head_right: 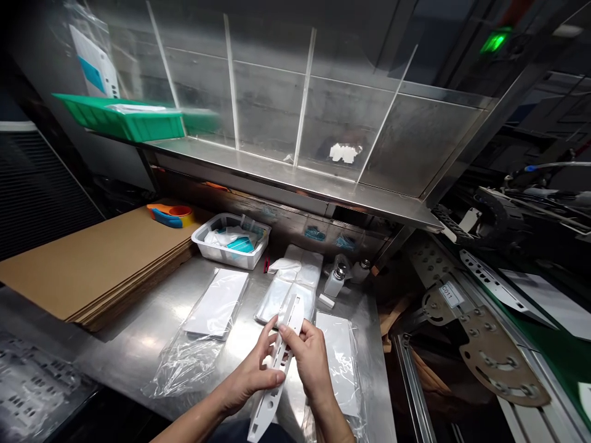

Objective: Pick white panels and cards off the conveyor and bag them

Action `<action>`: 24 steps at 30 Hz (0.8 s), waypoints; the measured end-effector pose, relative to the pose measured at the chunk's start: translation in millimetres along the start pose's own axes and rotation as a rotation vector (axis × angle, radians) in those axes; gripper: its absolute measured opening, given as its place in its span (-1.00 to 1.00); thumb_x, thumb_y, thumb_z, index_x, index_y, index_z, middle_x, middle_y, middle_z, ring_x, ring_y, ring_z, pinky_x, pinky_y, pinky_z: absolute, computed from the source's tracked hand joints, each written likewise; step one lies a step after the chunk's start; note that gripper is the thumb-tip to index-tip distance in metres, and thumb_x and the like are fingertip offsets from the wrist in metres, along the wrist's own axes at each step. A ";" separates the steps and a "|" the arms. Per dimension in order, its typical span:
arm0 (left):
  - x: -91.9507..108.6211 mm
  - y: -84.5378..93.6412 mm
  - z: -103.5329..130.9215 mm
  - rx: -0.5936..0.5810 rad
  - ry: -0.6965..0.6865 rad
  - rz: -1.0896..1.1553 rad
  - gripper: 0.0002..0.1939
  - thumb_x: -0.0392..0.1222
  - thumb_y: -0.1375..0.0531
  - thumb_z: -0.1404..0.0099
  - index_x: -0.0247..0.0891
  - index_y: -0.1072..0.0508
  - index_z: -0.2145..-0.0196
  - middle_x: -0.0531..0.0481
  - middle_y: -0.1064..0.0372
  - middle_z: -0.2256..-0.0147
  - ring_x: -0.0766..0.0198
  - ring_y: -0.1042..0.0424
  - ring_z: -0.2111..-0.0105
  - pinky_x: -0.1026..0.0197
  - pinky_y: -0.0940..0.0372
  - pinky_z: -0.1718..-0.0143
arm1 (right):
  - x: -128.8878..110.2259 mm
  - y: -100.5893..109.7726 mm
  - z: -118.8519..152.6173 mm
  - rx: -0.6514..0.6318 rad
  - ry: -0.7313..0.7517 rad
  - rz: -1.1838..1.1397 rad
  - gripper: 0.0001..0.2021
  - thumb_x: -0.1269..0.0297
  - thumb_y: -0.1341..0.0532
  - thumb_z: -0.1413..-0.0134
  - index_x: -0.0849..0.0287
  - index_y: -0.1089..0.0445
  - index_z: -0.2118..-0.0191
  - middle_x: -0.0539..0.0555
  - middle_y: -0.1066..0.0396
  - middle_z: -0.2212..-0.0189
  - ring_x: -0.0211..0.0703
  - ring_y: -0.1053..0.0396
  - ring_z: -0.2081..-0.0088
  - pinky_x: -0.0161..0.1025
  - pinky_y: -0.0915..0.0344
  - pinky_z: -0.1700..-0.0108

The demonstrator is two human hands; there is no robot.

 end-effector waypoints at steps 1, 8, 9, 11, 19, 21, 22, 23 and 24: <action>1.4 -3.0 0.6 -0.013 -0.001 -0.012 0.14 -0.12 -0.34 0.04 -0.04 0.37 -0.26 -0.19 0.06 -0.17 -0.03 -0.15 -0.04 0.04 -0.15 0.03 | -2.3 3.3 -1.2 0.047 0.013 0.033 -0.70 0.04 -0.28 0.11 0.22 -0.37 0.47 -0.03 -0.32 0.65 -0.24 -0.25 0.63 -0.28 -0.21 0.54; 17.3 14.6 -0.5 0.049 -0.243 -0.404 0.13 -0.17 -0.30 -0.01 -0.06 0.46 -0.26 -0.23 0.25 -0.24 -0.17 0.10 -0.20 -0.14 0.12 -0.16 | -7.3 7.0 9.0 0.045 0.169 0.311 -0.74 0.05 -0.23 0.01 0.17 -0.45 0.43 0.02 -0.38 0.53 -0.17 -0.28 0.46 -0.27 -0.23 0.40; 23.4 20.5 -0.2 0.049 -0.340 -0.527 0.13 -0.18 -0.29 0.00 -0.06 0.44 -0.27 -0.20 0.34 -0.26 -0.20 0.24 -0.23 -0.18 0.21 -0.17 | -5.5 5.6 12.6 0.009 0.218 0.360 -0.79 0.10 -0.25 0.04 0.14 -0.47 0.39 0.04 -0.41 0.48 -0.12 -0.32 0.40 -0.24 -0.25 0.31; 36.9 27.5 1.5 -0.002 -0.544 -0.764 0.13 -0.21 -0.30 0.03 -0.01 0.40 -0.27 -0.12 0.50 -0.28 -0.24 0.44 -0.25 -0.22 0.32 -0.18 | -0.5 3.5 18.7 -0.052 0.323 0.436 -0.88 0.19 -0.32 0.11 0.07 -0.50 0.39 0.04 -0.45 0.43 -0.05 -0.36 0.33 -0.13 -0.24 0.13; 58.4 28.4 0.9 -0.157 -0.780 -0.922 0.15 -0.19 -0.37 0.11 0.07 0.29 -0.26 -0.06 0.50 -0.28 -0.27 0.46 -0.25 -0.21 0.27 -0.17 | 4.7 -3.6 28.1 -0.123 0.713 0.625 -0.81 0.38 -0.30 0.10 -0.13 -0.51 0.37 -0.07 -0.46 0.52 -0.12 -0.40 0.46 0.10 0.12 -0.18; 53.4 28.9 -4.2 -0.099 -0.661 -0.799 0.13 -0.18 -0.36 0.11 0.01 0.25 -0.27 -0.06 0.48 -0.28 -0.24 0.48 -0.25 -0.18 0.34 -0.19 | 7.5 1.9 23.3 -0.050 0.605 0.590 -0.69 0.35 -0.33 0.15 -0.15 -0.47 0.22 -0.01 -0.49 0.36 -0.01 -0.42 0.29 0.07 -0.01 -0.14; 50.9 30.6 -7.8 -0.048 -0.559 -0.671 0.13 -0.15 -0.35 0.10 -0.02 0.26 -0.27 -0.07 0.44 -0.28 -0.22 0.44 -0.25 -0.16 0.35 -0.20 | 9.1 6.1 20.6 -0.006 0.528 0.552 -0.57 0.32 -0.35 0.20 -0.16 -0.41 0.11 0.02 -0.48 0.25 0.05 -0.40 0.18 0.04 -0.07 -0.11; 47.6 32.6 -12.0 0.001 -0.426 -0.480 0.10 -0.09 -0.33 0.08 -0.06 0.25 -0.27 -0.10 0.38 -0.28 -0.19 0.38 -0.25 -0.14 0.33 -0.21 | 10.2 11.3 18.3 0.043 0.459 0.499 -0.43 0.29 -0.38 0.25 -0.17 -0.33 0.01 0.04 -0.44 0.14 0.09 -0.35 0.07 0.00 -0.12 -0.08; 43.5 34.0 -15.8 0.051 -0.274 -0.241 0.05 0.01 -0.29 0.04 -0.11 0.22 -0.27 -0.15 0.26 -0.26 -0.18 0.28 -0.24 -0.14 0.27 -0.20 | 10.8 17.3 16.5 0.091 0.407 0.437 -0.32 0.25 -0.39 0.28 -0.16 -0.24 -0.08 0.05 -0.38 0.05 0.10 -0.29 0.00 -0.03 -0.15 -0.06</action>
Point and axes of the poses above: each hand's wrist, its own z-axis away from the middle knuckle, its own y-axis out of the back of the hand, x = y × z, the point moved 6 cm from there along -z, towards the middle knuckle
